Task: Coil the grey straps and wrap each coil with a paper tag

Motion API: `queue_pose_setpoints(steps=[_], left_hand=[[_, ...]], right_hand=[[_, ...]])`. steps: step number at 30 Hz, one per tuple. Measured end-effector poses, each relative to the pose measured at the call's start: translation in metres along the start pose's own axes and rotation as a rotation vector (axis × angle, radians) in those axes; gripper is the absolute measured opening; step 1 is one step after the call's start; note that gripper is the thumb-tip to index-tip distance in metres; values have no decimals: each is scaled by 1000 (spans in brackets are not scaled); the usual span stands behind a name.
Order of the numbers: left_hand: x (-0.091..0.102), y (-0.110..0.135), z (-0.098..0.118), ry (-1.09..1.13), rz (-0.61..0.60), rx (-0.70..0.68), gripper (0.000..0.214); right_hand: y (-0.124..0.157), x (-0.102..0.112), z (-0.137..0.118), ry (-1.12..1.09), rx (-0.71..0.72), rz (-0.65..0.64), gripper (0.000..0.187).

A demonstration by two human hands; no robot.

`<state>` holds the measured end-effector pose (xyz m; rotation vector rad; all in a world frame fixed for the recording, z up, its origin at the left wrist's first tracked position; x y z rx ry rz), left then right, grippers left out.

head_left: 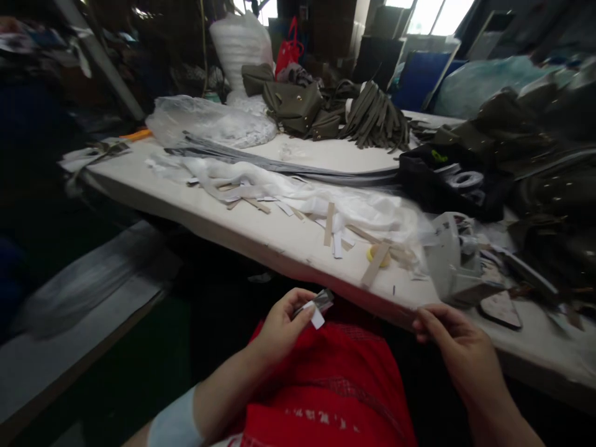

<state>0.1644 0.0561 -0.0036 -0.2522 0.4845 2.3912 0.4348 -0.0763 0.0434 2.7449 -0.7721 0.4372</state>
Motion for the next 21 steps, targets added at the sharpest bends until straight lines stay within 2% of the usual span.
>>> queue_pose_setpoints(steps=[4,6,8,10,12,16,21], left_hand=[[5,4,8,-93,116,-82,38],[8,9,13,-134,158,-106,33],[12,13,18,-164,187,-140,28],[17,17,21,-191,211,-180,23],[21,18,22,-210,233,-207,21],[24,17,17,-207,246,-207,22],[21,14,16,-170,226,-192,33]], right_hand=[[9,-106,-40,-127,61,-396,33],[15,-146,-52,-185,73,-534,33],[20,-174,-56,-230,64,-630,34],[20,-190,-50,-247,38,-669,36],[16,-198,-40,-239,2,-655,40],[7,-204,-23,-231,-68,-605,46],[4,-208,-18,-244,-95,-612,48]])
Point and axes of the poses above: each hand's wrist, its own y-axis away from the middle knuckle, its own x-axis out of the back of the hand, z = x × y, the point moved 9 cm from there along -y, towards the middle knuckle, and after that the axes turned 7 degrees about -z, right-handed, at the moved point
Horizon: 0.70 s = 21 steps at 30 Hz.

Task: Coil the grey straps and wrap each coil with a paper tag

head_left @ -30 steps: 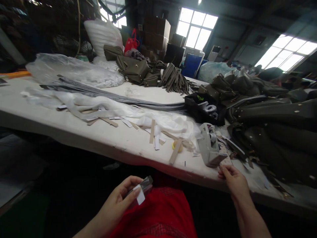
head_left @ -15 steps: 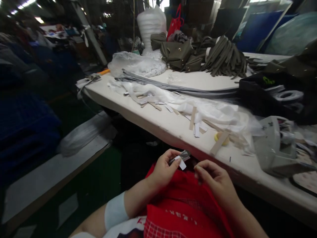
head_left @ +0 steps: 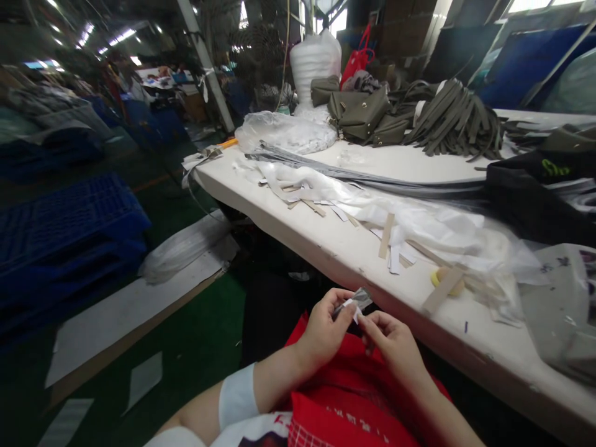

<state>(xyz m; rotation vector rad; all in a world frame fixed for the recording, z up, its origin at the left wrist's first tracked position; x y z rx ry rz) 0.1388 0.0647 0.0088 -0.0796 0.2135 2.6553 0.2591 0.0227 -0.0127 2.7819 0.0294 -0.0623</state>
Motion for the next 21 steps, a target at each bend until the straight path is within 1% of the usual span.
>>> queue_pose_setpoints(steps=[4,7,9,11,13,15,18,21], left_hand=[[6,-1,6,-69,38,-8,33],[11,1,11,-95,66,-29,30],[13,3,19,-187,81,-82,29],[13,8,33,-302,98,-189,25],[7,15,47,-389,80,-318,22],[-1,21,56,-423,33,-400,23],[-12,27,59,-422,-28,-447,27],[-17,27,57,-405,-57,-470,32]], right_hand=[[-2,-6,-1,-61,21,-92,44],[-5,-10,0,-102,29,-127,44],[-7,-13,0,-106,38,-140,41],[-9,-16,-1,-112,42,-153,38],[-11,-18,-1,-126,39,-135,37],[-11,-15,-2,-137,41,-83,34],[-12,-8,-3,-115,65,9,30],[-12,-3,-8,18,119,45,33]])
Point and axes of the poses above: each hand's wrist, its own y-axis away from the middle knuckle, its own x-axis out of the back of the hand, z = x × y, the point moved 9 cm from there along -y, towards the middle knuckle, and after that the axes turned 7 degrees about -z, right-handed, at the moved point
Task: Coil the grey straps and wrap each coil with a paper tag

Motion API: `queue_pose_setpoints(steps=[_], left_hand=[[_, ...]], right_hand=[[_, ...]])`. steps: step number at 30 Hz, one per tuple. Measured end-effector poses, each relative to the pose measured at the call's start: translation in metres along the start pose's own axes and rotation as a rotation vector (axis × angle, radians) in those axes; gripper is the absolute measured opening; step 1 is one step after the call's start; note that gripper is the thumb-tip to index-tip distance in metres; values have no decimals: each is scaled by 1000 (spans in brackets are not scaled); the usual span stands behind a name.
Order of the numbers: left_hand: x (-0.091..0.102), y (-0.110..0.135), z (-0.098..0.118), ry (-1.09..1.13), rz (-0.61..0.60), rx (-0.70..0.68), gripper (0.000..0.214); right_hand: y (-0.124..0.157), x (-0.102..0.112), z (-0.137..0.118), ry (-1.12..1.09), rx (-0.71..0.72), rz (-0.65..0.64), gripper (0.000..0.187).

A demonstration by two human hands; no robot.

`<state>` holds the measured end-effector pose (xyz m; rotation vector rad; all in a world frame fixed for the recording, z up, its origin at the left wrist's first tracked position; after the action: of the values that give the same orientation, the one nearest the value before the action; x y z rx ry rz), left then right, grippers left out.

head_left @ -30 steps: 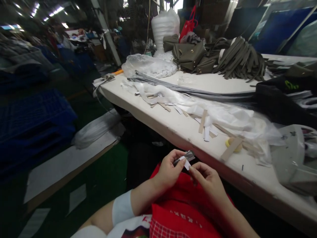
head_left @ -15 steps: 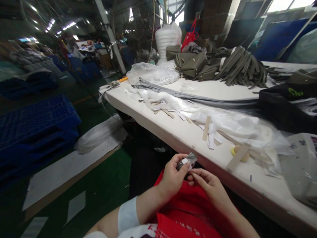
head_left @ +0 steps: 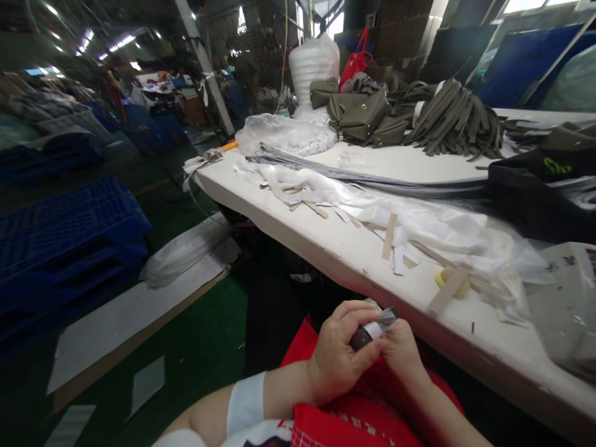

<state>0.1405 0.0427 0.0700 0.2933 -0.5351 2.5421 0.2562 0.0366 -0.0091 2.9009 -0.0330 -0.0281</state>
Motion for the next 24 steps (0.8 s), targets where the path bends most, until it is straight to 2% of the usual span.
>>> queue_pose_setpoints(steps=[4,6,8,10,15,18,20,22,24], left_hand=[[10,-2,-21,-47,73,91,29],[16,-3,-31,-88,91,130,31],[18,-4,-34,-117,81,143,35],[16,-3,-34,-136,56,143,36],[9,0,-34,-167,-3,149,34],[8,0,-37,-171,-35,168,33],[6,-1,-39,-149,-99,186,31],[2,-4,-41,-96,-193,197,29],[-6,-7,-42,12,-301,171,29]], right_hand=[[9,1,-11,327,21,-54,32],[17,5,-25,454,112,-25,29],[26,9,-40,487,234,36,21],[31,9,-45,469,300,42,27],[27,-2,-42,429,328,-44,30],[28,-5,-53,518,343,-113,30],[31,4,-69,632,352,-96,29],[34,18,-84,722,356,-36,42],[34,24,-83,731,302,-102,65]])
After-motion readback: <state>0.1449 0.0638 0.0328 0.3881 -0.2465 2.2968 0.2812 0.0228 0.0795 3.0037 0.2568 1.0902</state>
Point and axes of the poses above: each hand's wrist, its own y-axis away from the middle knuckle, its own x-axis out of the back of the hand, z = x × y, the point moved 9 cm from there along -y, towards the middle knuckle, and after that the axes turned 7 degrees about -z, right-handed, at the moved point
